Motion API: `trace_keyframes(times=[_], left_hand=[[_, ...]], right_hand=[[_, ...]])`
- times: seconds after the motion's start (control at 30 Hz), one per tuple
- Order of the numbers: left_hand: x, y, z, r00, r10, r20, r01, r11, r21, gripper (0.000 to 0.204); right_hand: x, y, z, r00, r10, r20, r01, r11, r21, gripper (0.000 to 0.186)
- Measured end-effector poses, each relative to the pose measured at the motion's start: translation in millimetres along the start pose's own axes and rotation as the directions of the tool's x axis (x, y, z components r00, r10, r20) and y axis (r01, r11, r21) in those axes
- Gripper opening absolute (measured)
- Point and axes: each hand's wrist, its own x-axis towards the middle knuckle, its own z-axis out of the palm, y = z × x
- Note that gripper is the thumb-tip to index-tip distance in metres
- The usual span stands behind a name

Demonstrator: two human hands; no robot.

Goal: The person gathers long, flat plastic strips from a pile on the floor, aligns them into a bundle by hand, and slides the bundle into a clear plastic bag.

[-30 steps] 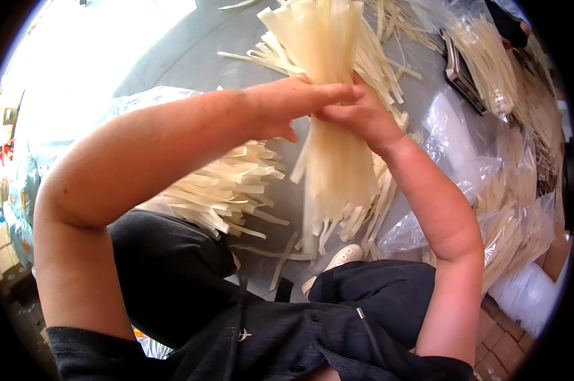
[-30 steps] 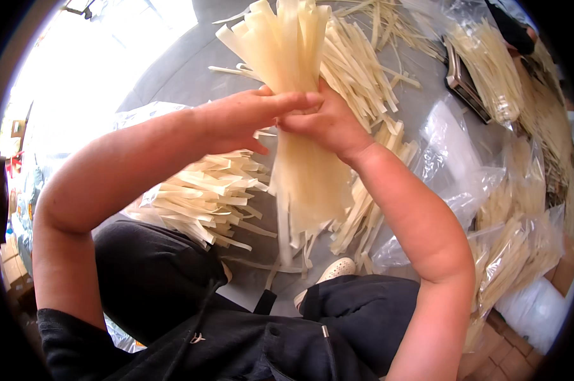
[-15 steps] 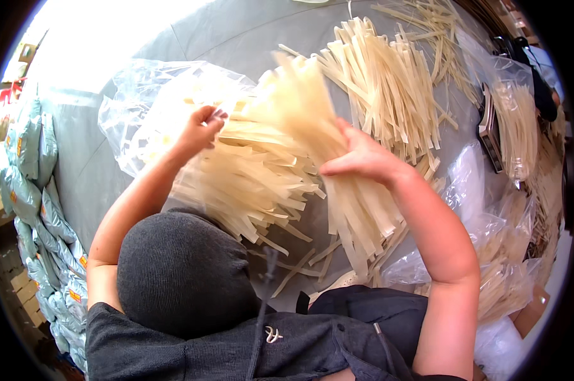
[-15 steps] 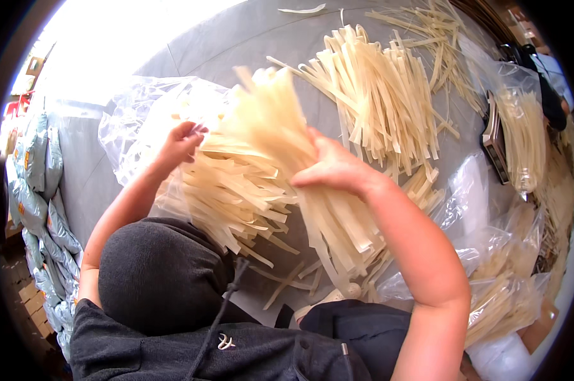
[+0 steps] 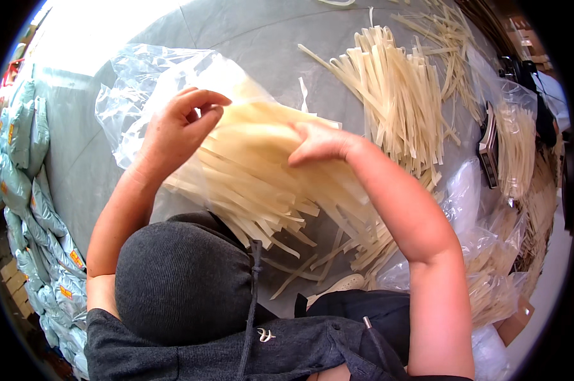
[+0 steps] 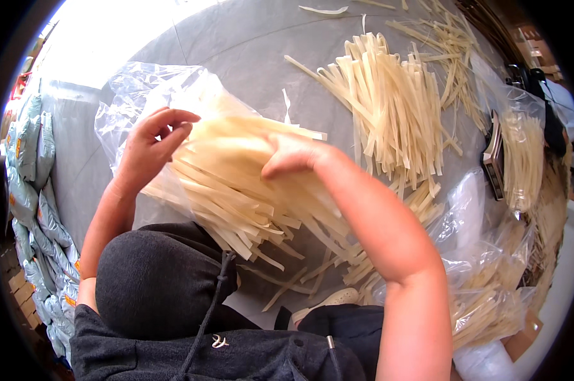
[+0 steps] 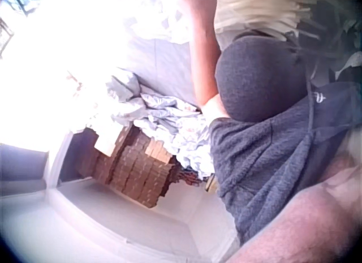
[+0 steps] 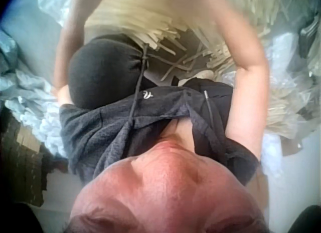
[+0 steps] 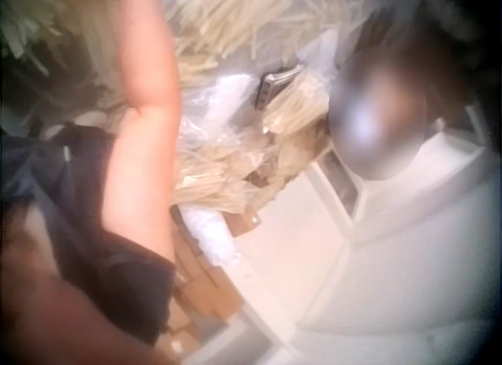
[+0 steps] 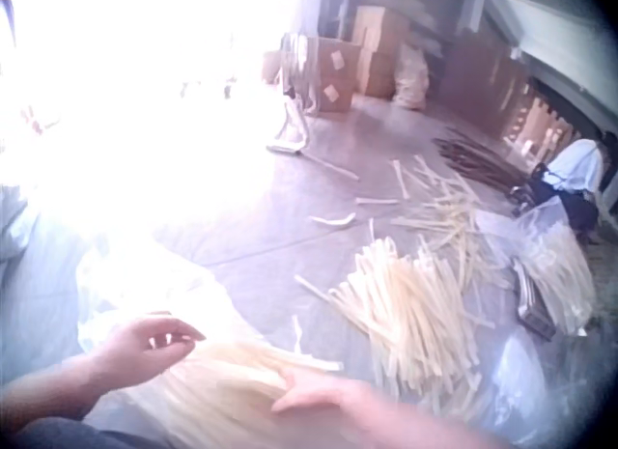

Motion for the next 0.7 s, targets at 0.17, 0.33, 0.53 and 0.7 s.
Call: trace_keyframes(times=[0.17, 0.33, 0.53, 0.7], left_hand=[[11.5, 7.3, -6.6, 0.988, -0.155, 0.002, 0.154, 0.978, -0.143, 0.018], [6.0, 12.1, 11.8, 0.991, 0.131, -0.007, -0.131, 0.990, -0.046, 0.027], [16.4, 9.2, 28.3, 0.955, 0.297, 0.024, -0.297, 0.955, -0.009, 0.033], [24.9, -15.4, 46.4, 0.976, 0.214, 0.051, -0.220, 0.948, 0.229, 0.039]], right_hand=[[17.3, 8.2, -9.4, 0.997, 0.061, -0.052, -0.073, 0.964, -0.257, 0.093], [24.8, -19.2, 16.6, 0.989, 0.033, -0.147, -0.087, 0.921, -0.380, 0.083], [114.2, -29.0, 24.5, 0.956, -0.291, -0.021, 0.286, 0.949, -0.129, 0.045], [96.9, -21.5, 29.6, 0.810, -0.315, -0.495, 0.016, 0.855, -0.519, 0.071]])
